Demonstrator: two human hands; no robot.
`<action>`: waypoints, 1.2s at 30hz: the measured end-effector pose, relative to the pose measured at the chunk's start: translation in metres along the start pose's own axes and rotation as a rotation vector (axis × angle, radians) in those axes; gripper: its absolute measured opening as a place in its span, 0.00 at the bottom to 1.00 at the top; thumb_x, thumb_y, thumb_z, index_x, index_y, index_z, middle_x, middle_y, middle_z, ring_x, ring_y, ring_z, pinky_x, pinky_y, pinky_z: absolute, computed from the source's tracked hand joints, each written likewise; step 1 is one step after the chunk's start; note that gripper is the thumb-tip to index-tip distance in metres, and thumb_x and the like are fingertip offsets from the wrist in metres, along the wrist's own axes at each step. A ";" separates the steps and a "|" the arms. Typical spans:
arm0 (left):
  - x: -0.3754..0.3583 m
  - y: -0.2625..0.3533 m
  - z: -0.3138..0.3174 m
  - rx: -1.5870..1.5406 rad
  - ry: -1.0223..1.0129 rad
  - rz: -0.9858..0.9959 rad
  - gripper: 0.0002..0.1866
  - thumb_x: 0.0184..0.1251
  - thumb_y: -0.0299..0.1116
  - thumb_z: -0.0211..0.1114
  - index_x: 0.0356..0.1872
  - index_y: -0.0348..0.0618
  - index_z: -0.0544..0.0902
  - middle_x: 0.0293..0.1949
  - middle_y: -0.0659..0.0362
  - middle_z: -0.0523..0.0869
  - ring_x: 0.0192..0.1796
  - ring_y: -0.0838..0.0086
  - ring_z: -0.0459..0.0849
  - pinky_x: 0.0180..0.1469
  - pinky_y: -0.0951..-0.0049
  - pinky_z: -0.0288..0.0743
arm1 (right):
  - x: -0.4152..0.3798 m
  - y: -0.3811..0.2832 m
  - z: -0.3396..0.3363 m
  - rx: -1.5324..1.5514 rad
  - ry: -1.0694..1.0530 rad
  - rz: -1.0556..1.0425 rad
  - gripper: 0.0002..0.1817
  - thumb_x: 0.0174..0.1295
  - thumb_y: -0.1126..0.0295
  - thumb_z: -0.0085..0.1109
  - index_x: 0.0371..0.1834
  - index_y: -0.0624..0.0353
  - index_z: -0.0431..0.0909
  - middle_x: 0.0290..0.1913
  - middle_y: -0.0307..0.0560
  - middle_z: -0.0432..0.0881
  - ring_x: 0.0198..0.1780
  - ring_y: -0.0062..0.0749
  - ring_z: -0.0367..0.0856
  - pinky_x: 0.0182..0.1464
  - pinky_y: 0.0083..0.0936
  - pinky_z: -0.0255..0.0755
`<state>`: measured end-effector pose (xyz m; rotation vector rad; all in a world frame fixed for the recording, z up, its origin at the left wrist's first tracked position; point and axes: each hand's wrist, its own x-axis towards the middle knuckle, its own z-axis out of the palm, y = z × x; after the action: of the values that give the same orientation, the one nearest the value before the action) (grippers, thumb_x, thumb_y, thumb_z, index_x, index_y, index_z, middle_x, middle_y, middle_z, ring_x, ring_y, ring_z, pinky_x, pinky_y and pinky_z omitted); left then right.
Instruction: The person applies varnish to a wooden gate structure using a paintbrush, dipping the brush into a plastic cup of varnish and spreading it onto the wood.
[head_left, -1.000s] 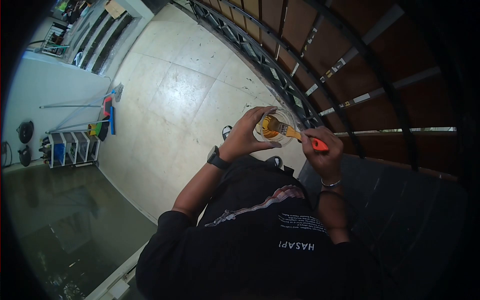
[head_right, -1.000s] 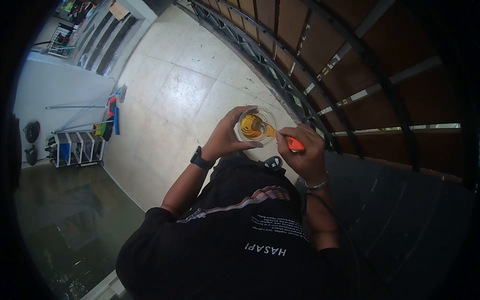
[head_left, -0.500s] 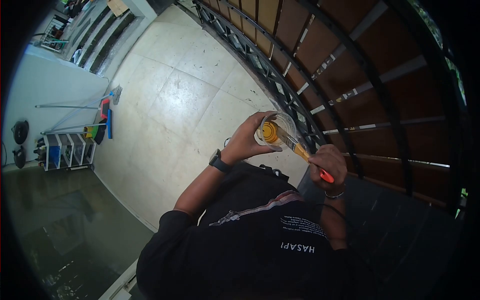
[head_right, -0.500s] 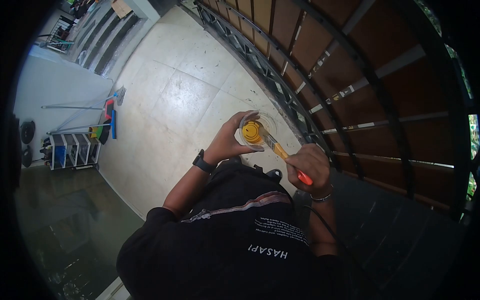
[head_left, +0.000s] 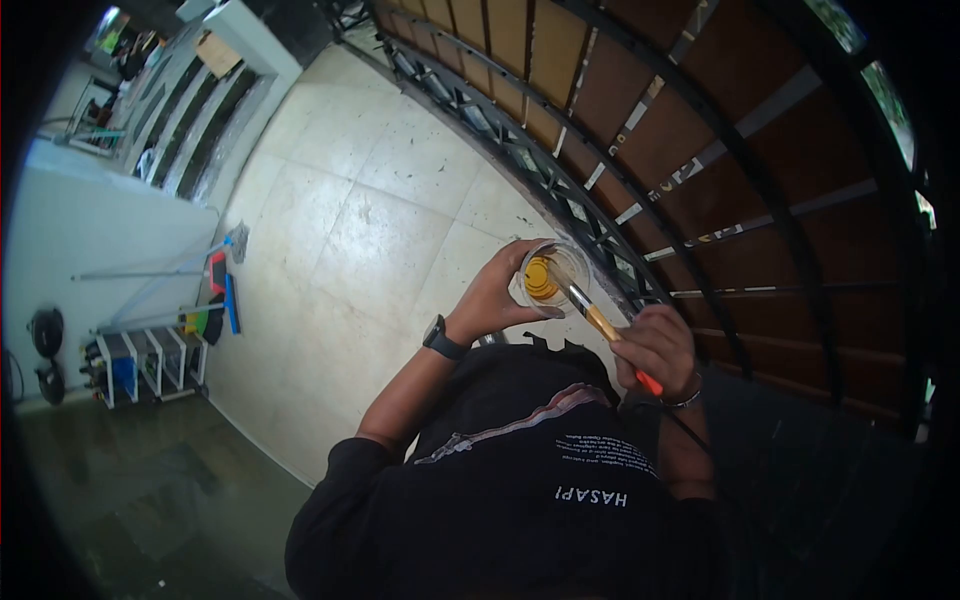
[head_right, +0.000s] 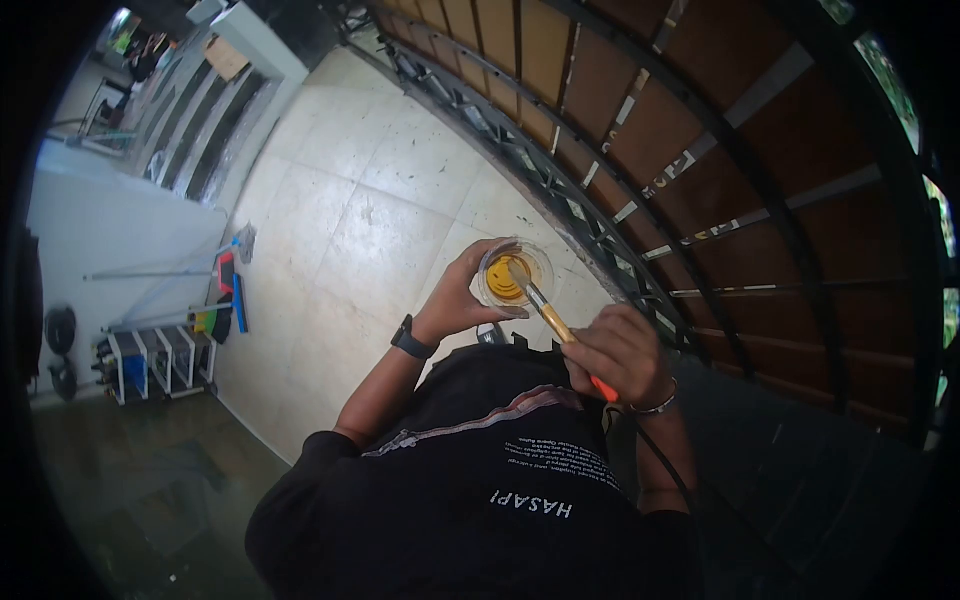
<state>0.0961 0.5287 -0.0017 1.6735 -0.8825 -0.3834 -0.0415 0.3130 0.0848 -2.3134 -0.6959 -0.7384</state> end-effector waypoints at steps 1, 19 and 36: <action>0.007 -0.003 -0.006 -0.003 -0.036 0.022 0.46 0.40 0.36 0.84 0.65 0.40 0.69 0.59 0.53 0.78 0.63 0.65 0.76 0.66 0.67 0.68 | 0.003 0.003 0.005 -0.032 0.020 0.018 0.14 0.45 0.79 0.67 0.37 0.58 0.80 0.29 0.43 0.83 0.29 0.36 0.80 0.38 0.34 0.76; 0.212 -0.036 -0.028 0.012 -0.279 0.044 0.49 0.42 0.30 0.83 0.67 0.34 0.64 0.62 0.49 0.75 0.65 0.64 0.75 0.67 0.64 0.69 | 0.021 0.147 0.018 0.460 0.848 0.890 0.08 0.68 0.71 0.56 0.42 0.66 0.79 0.37 0.46 0.83 0.35 0.22 0.81 0.41 0.21 0.76; 0.367 -0.052 0.038 -0.155 -0.619 0.048 0.57 0.37 0.40 0.86 0.70 0.35 0.60 0.64 0.49 0.72 0.67 0.59 0.72 0.68 0.55 0.70 | 0.007 0.194 -0.018 0.345 1.783 0.801 0.13 0.66 0.65 0.57 0.44 0.65 0.76 0.35 0.48 0.82 0.35 0.29 0.82 0.44 0.27 0.75</action>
<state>0.3328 0.2418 0.0105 1.3998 -1.3012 -0.9430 0.0792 0.1714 0.0273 -0.7281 0.7904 -1.5588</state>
